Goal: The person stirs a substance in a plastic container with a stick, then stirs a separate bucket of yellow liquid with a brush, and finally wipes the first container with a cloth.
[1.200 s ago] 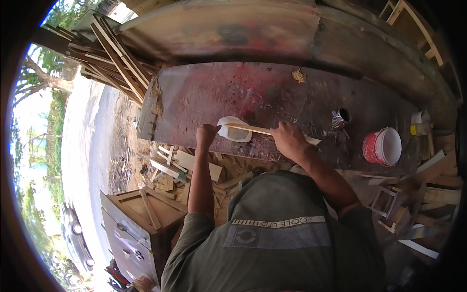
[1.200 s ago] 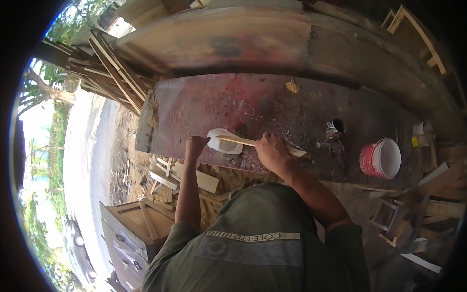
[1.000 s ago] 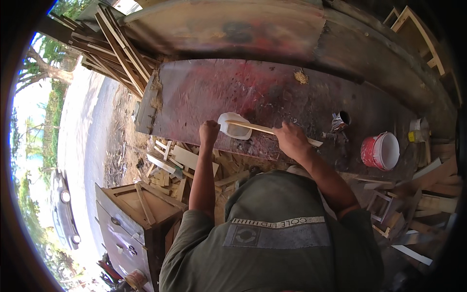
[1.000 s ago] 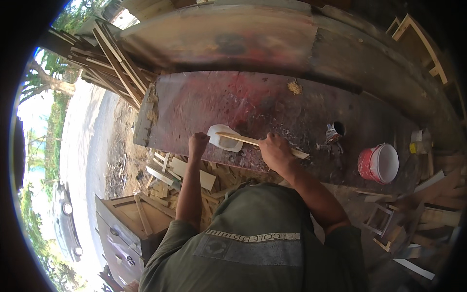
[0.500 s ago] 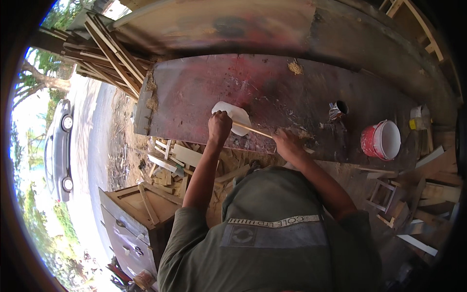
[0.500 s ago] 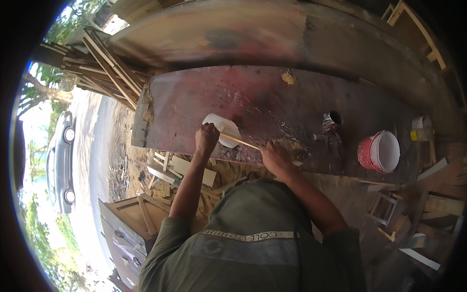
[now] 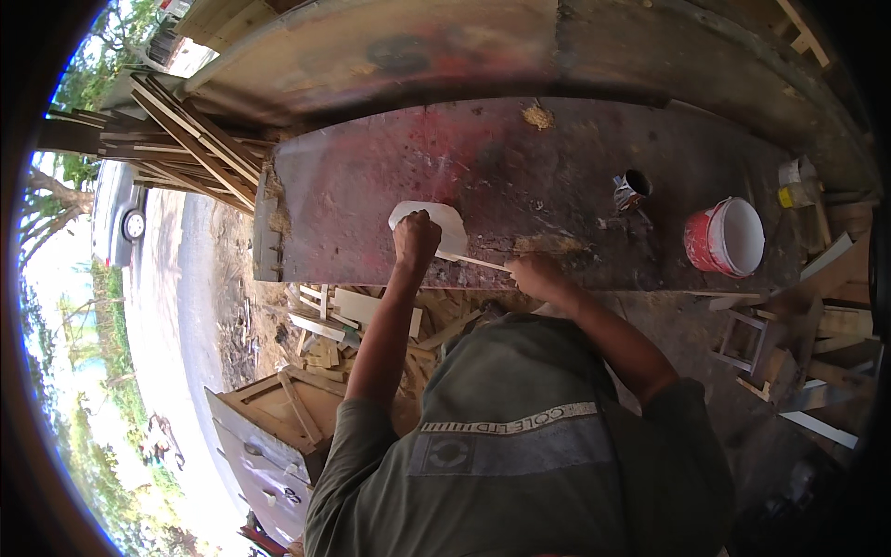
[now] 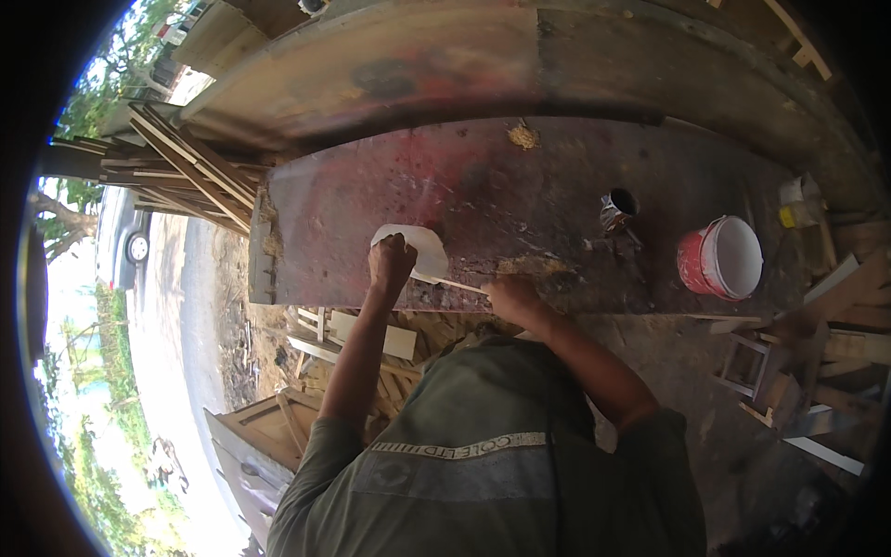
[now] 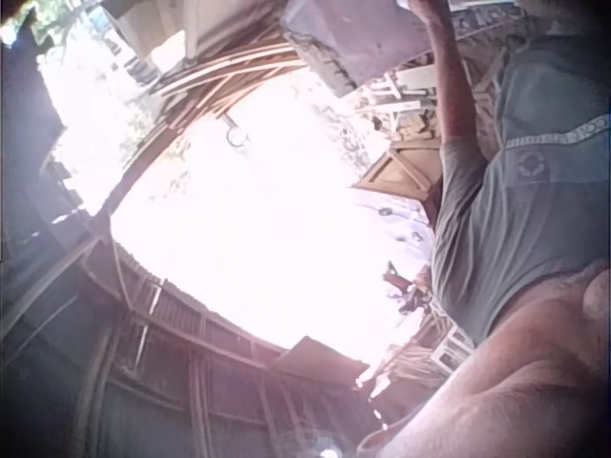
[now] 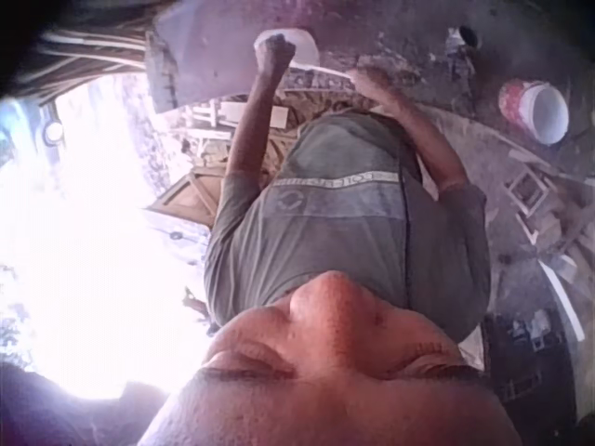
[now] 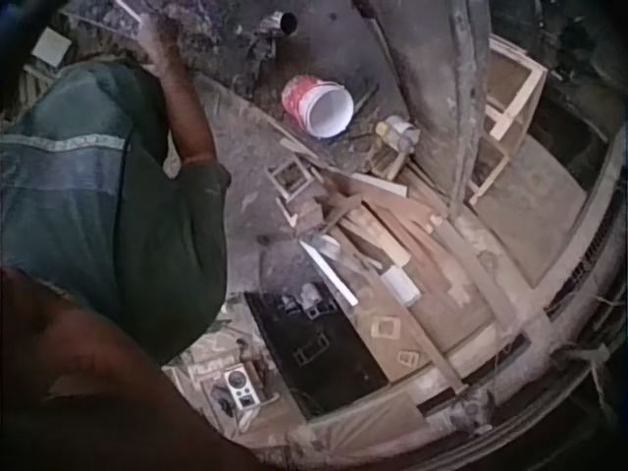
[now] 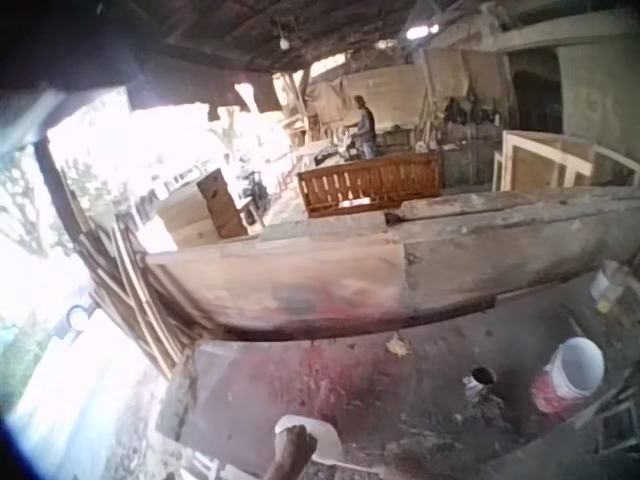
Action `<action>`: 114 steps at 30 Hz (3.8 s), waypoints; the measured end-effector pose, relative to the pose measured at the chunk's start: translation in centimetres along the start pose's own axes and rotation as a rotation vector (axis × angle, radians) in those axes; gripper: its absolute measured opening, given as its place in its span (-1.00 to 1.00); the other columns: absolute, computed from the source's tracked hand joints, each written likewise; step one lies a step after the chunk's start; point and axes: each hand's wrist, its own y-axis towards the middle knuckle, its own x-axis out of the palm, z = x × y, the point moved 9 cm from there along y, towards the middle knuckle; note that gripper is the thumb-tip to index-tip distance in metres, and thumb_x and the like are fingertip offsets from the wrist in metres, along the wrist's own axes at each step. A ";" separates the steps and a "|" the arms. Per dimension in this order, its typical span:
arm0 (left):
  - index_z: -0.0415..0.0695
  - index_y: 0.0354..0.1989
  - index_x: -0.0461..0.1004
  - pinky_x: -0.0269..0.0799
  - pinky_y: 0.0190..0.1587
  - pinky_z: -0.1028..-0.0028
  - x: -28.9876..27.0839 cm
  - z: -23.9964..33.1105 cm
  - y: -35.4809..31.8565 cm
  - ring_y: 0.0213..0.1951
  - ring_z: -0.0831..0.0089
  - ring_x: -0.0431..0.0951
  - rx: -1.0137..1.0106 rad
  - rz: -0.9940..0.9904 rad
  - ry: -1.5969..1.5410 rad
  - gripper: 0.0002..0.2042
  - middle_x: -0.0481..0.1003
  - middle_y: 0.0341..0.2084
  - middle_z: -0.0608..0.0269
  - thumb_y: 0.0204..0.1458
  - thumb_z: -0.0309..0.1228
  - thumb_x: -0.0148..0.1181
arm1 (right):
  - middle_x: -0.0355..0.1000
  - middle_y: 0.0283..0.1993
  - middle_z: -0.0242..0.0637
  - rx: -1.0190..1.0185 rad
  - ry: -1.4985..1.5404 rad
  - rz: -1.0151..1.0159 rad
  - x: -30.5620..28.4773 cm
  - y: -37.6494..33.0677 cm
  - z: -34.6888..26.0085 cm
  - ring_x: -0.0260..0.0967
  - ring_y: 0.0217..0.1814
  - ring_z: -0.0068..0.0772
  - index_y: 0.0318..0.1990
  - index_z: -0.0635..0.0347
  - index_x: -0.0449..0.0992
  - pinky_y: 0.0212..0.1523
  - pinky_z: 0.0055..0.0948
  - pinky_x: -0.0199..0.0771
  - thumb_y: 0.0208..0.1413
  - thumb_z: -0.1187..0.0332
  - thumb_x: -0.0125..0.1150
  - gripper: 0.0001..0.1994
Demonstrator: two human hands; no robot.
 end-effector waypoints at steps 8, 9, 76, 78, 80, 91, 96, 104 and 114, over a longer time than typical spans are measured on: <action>-0.28 -0.48 0.53 0.53 -0.26 0.07 1.9 -0.8 0.0 -0.38 -0.07 0.61 0.024 -0.031 0.031 -0.83 0.56 -0.47 -0.15 -0.06 -0.39 0.16 | 0.54 -0.30 -0.03 -0.019 0.009 0.056 -1.8 1.3 1.0 0.56 -0.17 0.03 -0.25 0.12 0.63 -0.15 -0.04 0.55 0.08 0.43 0.08 -0.81; -0.28 -0.48 0.53 0.53 -0.26 0.07 1.8 -1.1 0.1 -0.39 -0.07 0.61 0.027 -0.019 0.037 -0.84 0.56 -0.47 -0.15 -0.07 -0.41 0.15 | 0.54 -0.29 -0.03 -0.056 -0.008 0.003 -2.5 0.3 1.2 0.55 -0.17 0.04 -0.23 0.11 0.64 -0.14 -0.04 0.55 0.08 0.43 0.08 -0.81; -0.36 -0.28 0.51 0.54 -0.07 0.05 6.1 -1.0 0.7 -0.15 -0.12 0.59 -0.066 -0.212 0.067 -0.66 0.49 -0.21 -0.23 -0.14 -0.31 0.29 | 0.51 -0.22 0.05 0.200 0.246 0.374 2.9 -1.4 9.8 0.49 -0.16 0.12 -0.01 0.15 0.64 -0.12 -0.08 0.48 0.17 0.37 0.20 -0.74; -0.37 -0.29 0.51 0.55 -0.08 0.05 6.0 -1.4 0.9 -0.15 -0.13 0.59 -0.065 -0.209 0.073 -0.68 0.49 -0.21 -0.24 -0.13 -0.33 0.25 | 0.51 -0.22 0.04 0.160 0.241 0.322 2.6 -1.6 8.8 0.49 -0.16 0.11 -0.02 0.16 0.64 -0.13 -0.08 0.49 0.17 0.37 0.22 -0.75; -0.37 -0.29 0.50 0.55 -0.10 0.05 5.5 -1.8 1.5 -0.17 -0.14 0.59 -0.070 -0.182 0.076 -0.70 0.50 -0.21 -0.26 -0.11 -0.36 0.21 | 0.51 -0.22 0.04 0.111 0.262 0.330 1.8 -2.2 8.1 0.50 -0.16 0.11 -0.02 0.15 0.64 -0.13 -0.09 0.49 0.16 0.36 0.23 -0.74; -0.20 -0.33 0.60 0.56 -0.17 0.06 0.5 -7.6 4.2 -0.26 -0.09 0.64 -0.260 0.040 0.096 -0.79 0.61 -0.36 -0.10 -0.09 -0.39 0.14 | 0.56 -0.13 0.06 0.217 0.435 0.524 -6.9 -9.1 10.1 0.57 -0.10 -0.07 0.03 0.40 0.57 -0.10 -0.28 0.51 0.18 0.44 0.28 -0.70; -0.16 -0.39 0.64 0.57 -0.17 0.10 -1.3 -10.4 4.7 -0.28 -0.04 0.65 -0.360 0.025 0.050 -0.79 0.63 -0.38 -0.02 -0.14 -0.33 0.17 | 0.55 -0.01 0.09 0.363 0.505 0.434 -4.8 -9.4 12.8 0.54 0.04 0.02 0.07 0.39 0.55 0.02 -0.24 0.51 0.24 0.37 0.22 -0.68; -0.17 -0.44 0.68 0.58 -0.20 0.15 1.1 -14.9 1.1 -0.34 0.01 0.66 -0.321 -0.017 -0.184 -0.78 0.62 -0.44 -0.07 -0.19 -0.31 0.24 | 0.56 -0.04 0.12 0.425 0.425 0.421 -1.4 -7.9 16.2 0.55 0.04 0.01 0.11 0.38 0.52 0.03 -0.24 0.51 0.27 0.29 0.19 -0.63; -0.34 -0.22 0.63 0.43 -0.42 0.42 1.6 -21.4 -13.2 -0.52 0.49 0.53 -0.832 0.307 -0.959 -0.49 0.60 -0.53 0.14 0.15 0.01 0.26 | 0.43 0.04 0.08 0.418 0.176 0.388 1.1 -3.8 18.8 0.41 0.13 0.09 0.26 0.17 0.43 0.06 -0.12 0.42 0.21 0.45 0.17 -0.56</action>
